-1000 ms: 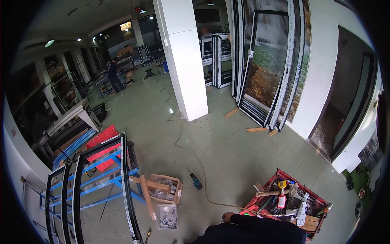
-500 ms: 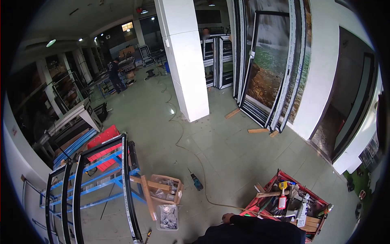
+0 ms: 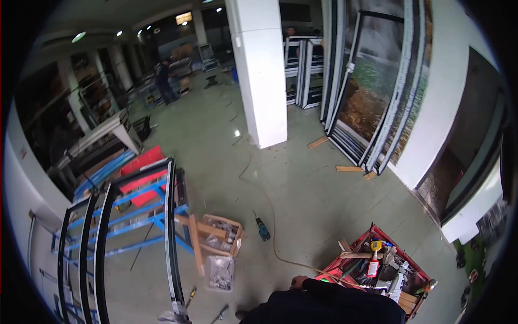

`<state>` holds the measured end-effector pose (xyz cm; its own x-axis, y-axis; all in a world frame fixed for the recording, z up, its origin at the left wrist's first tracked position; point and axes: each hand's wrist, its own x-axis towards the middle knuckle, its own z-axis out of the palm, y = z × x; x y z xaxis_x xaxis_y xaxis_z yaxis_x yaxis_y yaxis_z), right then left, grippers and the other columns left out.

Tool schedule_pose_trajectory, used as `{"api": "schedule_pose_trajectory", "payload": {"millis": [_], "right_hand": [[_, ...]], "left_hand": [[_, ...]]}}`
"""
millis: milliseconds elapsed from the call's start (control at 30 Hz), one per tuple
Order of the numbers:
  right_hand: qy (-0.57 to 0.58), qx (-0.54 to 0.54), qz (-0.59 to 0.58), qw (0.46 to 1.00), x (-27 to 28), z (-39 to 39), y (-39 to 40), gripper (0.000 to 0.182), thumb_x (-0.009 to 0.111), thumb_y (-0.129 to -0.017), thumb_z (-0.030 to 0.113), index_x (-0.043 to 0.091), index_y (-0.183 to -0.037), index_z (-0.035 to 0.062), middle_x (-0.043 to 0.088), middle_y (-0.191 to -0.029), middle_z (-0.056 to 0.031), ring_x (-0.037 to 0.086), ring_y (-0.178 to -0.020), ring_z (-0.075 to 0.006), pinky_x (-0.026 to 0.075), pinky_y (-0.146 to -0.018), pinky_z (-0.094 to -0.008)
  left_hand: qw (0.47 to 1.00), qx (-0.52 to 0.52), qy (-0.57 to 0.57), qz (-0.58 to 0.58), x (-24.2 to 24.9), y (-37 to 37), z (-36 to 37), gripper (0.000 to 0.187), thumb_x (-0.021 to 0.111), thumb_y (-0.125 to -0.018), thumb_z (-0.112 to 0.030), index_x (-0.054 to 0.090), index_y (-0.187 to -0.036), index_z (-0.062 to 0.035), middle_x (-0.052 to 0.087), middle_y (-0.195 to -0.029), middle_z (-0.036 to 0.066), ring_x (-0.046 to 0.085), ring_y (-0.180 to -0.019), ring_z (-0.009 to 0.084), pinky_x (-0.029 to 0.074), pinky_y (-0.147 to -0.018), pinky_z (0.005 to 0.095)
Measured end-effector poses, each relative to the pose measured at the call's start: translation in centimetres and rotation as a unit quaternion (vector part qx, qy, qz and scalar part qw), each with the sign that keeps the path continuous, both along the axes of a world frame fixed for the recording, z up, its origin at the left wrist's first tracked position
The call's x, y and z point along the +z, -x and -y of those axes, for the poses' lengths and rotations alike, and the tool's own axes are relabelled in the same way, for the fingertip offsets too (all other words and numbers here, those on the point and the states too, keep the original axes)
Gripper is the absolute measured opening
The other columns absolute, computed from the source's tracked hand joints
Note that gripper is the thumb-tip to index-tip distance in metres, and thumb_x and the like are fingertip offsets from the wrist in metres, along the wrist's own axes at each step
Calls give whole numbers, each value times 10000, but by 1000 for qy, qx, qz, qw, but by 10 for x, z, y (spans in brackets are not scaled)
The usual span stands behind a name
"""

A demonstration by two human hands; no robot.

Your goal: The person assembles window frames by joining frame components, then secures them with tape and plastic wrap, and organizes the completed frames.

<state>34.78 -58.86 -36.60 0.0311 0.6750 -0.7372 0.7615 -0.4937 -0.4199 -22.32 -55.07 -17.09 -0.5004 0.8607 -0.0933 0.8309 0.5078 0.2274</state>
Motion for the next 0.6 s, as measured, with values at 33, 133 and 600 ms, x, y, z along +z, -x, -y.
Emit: {"api": "schedule_pose_trajectory", "payload": {"millis": [33,133,600], "right_hand": [[-22,11,6,1000,-7,1,-1,514,718,-751,547,726,-1131,201,700,-1189,-103,654,-1123,-306,510,-977,-424],[-19,-23,17,999,20,-4,1,440,741,-774,490,740,-1074,168,733,-1094,-99,688,-1046,-291,531,-934,-396],[-71,37,-38,996,-7,0,-4,392,773,-798,356,730,-1050,59,736,-1020,-170,709,-978,-311,542,-886,-397]], "left_hand": [[999,34,17,22,10,-8,-2,527,738,-763,-489,661,-1060,-61,678,-920,180,669,-881,315,520,-762,464],[995,87,30,47,33,-19,-4,673,799,-697,-476,615,-1184,-48,704,-1073,217,658,-1033,410,522,-870,501],[996,85,39,4,5,-6,-1,751,809,-731,-391,507,-1333,-57,531,-1399,136,426,-1361,318,324,-1118,483]]}}
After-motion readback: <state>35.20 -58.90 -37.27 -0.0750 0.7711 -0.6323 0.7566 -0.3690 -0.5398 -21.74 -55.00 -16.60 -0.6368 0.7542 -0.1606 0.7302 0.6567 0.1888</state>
